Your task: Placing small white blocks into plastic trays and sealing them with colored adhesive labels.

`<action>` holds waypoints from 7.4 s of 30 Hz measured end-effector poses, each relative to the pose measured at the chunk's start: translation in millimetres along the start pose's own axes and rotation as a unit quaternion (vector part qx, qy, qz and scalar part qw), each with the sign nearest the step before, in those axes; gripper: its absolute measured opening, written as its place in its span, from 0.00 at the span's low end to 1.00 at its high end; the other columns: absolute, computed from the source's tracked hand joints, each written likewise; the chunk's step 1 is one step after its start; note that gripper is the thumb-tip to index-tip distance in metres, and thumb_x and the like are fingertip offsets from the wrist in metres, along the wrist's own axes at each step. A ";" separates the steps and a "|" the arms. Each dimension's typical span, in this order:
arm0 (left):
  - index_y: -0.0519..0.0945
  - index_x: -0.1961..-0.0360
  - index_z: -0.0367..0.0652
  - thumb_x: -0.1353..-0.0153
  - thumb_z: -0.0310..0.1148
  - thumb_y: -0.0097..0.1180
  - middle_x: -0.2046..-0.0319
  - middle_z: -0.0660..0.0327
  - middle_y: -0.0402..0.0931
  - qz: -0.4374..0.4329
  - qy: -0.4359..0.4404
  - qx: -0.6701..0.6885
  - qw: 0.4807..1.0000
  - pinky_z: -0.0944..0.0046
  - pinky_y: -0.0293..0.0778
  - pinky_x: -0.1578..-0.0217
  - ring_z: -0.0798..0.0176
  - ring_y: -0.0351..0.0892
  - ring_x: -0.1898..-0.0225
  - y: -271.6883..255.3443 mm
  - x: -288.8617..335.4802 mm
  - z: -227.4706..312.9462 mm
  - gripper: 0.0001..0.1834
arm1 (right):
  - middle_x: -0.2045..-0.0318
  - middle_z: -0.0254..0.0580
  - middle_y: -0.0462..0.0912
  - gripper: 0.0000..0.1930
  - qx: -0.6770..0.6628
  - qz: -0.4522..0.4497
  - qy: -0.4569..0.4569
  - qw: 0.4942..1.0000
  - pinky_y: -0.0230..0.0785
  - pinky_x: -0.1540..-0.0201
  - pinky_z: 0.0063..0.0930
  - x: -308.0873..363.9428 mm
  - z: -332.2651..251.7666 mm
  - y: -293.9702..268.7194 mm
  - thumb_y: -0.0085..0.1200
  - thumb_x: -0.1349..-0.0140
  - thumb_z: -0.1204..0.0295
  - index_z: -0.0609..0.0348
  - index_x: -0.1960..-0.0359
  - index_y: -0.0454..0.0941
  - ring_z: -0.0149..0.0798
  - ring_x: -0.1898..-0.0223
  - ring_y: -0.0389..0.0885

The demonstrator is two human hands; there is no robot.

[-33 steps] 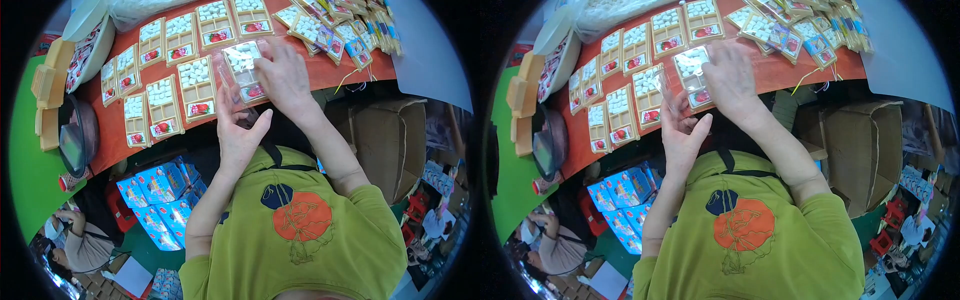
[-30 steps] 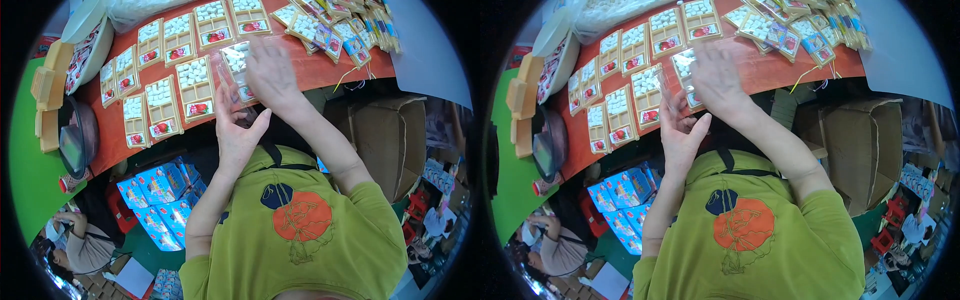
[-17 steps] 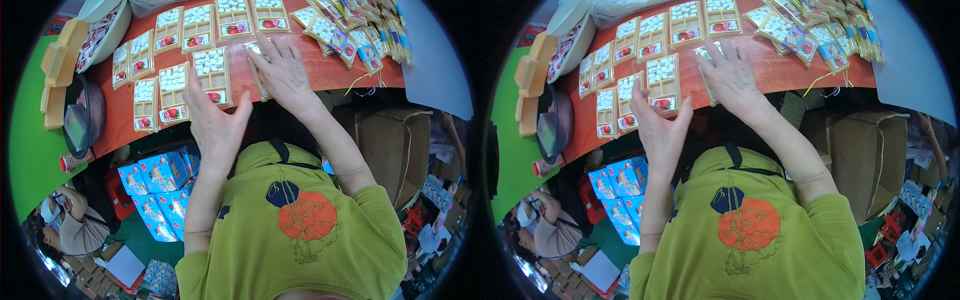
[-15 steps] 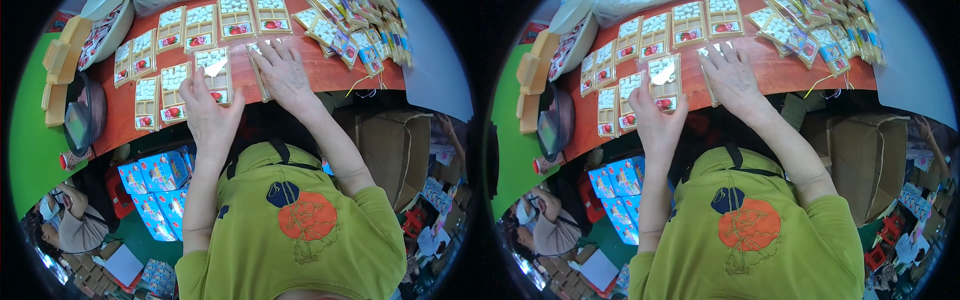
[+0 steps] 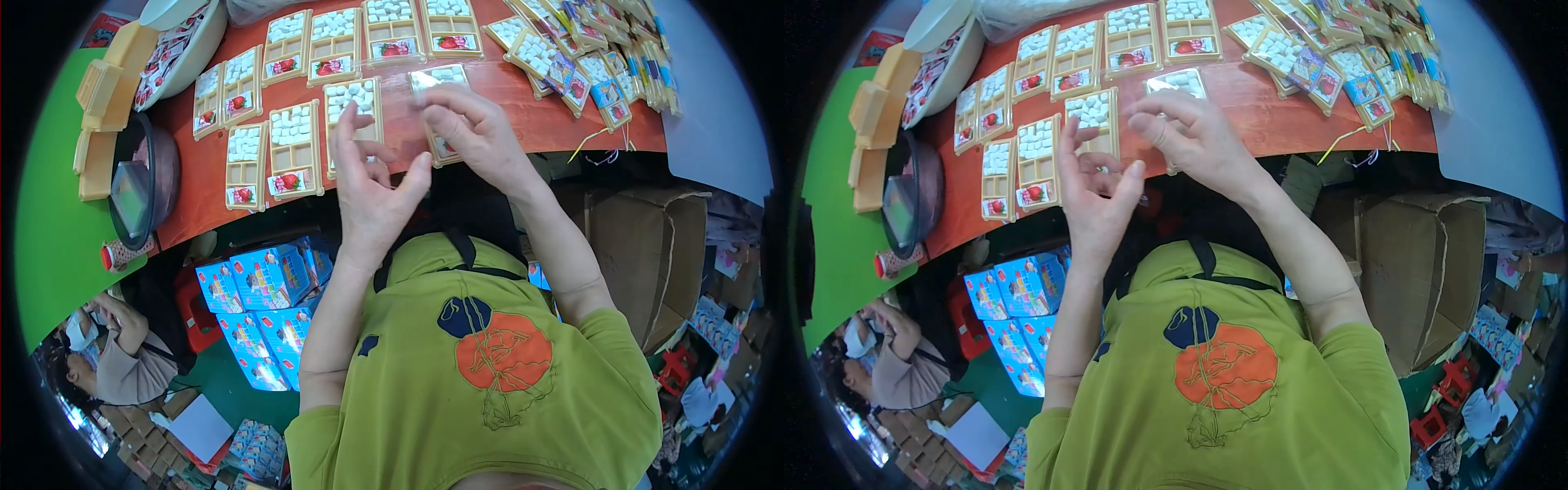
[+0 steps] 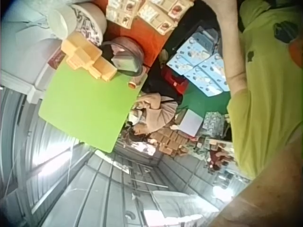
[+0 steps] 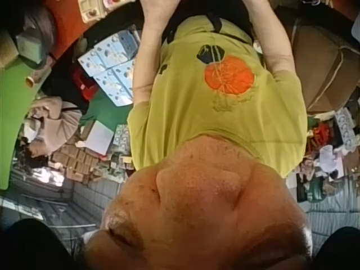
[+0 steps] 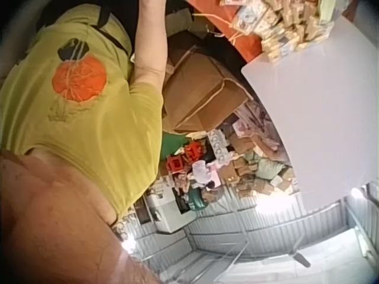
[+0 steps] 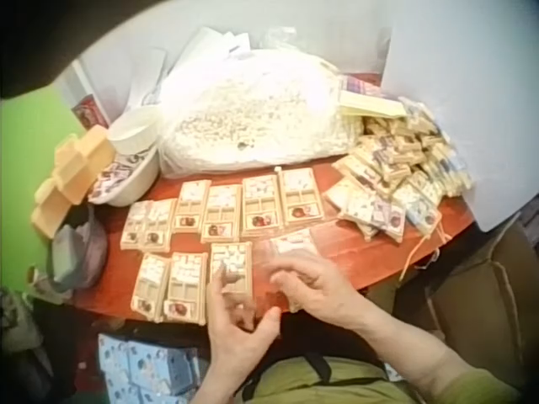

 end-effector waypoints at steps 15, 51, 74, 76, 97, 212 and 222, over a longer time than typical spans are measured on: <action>0.60 0.34 0.32 0.51 0.43 0.69 0.46 0.43 0.65 0.033 0.090 -0.377 0.921 0.49 0.77 0.52 0.42 0.73 0.46 -25.1 -20.3 -11.8 0.48 | 0.70 0.41 0.83 0.18 -0.209 -0.104 0.325 0.917 0.72 0.79 0.19 -9.4 7.5 57.8 0.54 0.31 0.64 0.70 0.52 0.78 0.27 0.74 0.81; 0.72 0.41 0.30 0.35 0.23 0.57 0.63 0.59 0.79 0.098 -0.139 0.062 0.983 0.73 0.76 0.61 0.73 0.78 0.63 -96.3 14.8 -49.6 0.21 | 0.39 0.40 0.72 0.19 0.331 -0.145 -0.091 0.928 0.60 0.37 0.46 -34.6 3.4 109.0 0.55 0.35 0.65 0.49 0.42 0.74 0.46 0.36 0.68; 0.79 0.54 0.27 0.43 0.25 0.62 0.42 0.43 0.73 0.020 0.292 -0.361 0.886 0.46 0.68 0.41 0.38 0.69 0.38 6.6 32.0 -40.3 0.16 | 0.44 0.46 0.75 0.16 0.333 -0.177 -0.031 0.926 0.61 0.36 0.44 -24.0 -5.7 83.1 0.55 0.39 0.68 0.59 0.51 0.77 0.47 0.38 0.71; 0.78 0.53 0.27 0.42 0.23 0.61 0.42 0.43 0.72 0.008 0.298 -0.313 0.902 0.44 0.67 0.40 0.39 0.68 0.37 6.2 27.6 -43.1 0.16 | 0.44 0.47 0.76 0.16 0.336 -0.097 -0.074 0.934 0.60 0.36 0.46 -18.2 -2.7 82.1 0.55 0.39 0.68 0.61 0.51 0.77 0.47 0.38 0.71; 0.71 0.36 0.40 0.29 0.38 0.50 0.34 0.49 0.66 -0.121 0.405 -0.433 0.796 0.44 0.63 0.35 0.39 0.62 0.32 50.7 -5.2 -40.3 0.23 | 0.50 0.42 0.77 0.19 0.403 -0.025 0.056 0.913 0.61 0.43 0.38 11.5 40.0 19.7 0.54 0.44 0.64 0.56 0.51 0.78 0.42 0.44 0.72; 0.83 0.70 0.29 0.62 0.24 0.71 0.70 0.52 0.82 0.521 -0.127 0.053 0.843 0.53 0.77 0.70 0.56 0.82 0.69 -450.8 -75.4 -44.8 0.15 | 0.62 0.50 0.81 0.09 -0.071 -0.325 -0.046 0.942 0.74 0.58 0.29 -34.3 -96.8 117.4 0.46 0.31 0.82 0.66 0.53 0.77 0.42 0.61 0.83; 0.82 0.75 0.29 0.60 0.23 0.68 0.72 0.50 0.82 0.638 -0.076 0.049 0.765 0.56 0.78 0.67 0.59 0.84 0.68 -449.3 -17.1 -46.3 0.10 | 0.53 0.42 0.82 0.16 -0.220 -0.370 -0.106 0.896 0.72 0.51 0.25 -59.7 -131.0 199.0 0.42 0.25 0.73 0.65 0.41 0.74 0.32 0.55 0.81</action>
Point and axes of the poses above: each hand's wrist, its own x-axis away from the middle knuckle, its own y-axis out of the palm, z = x × y, the point moved 5 cm from there along -x, towards the middle knuckle
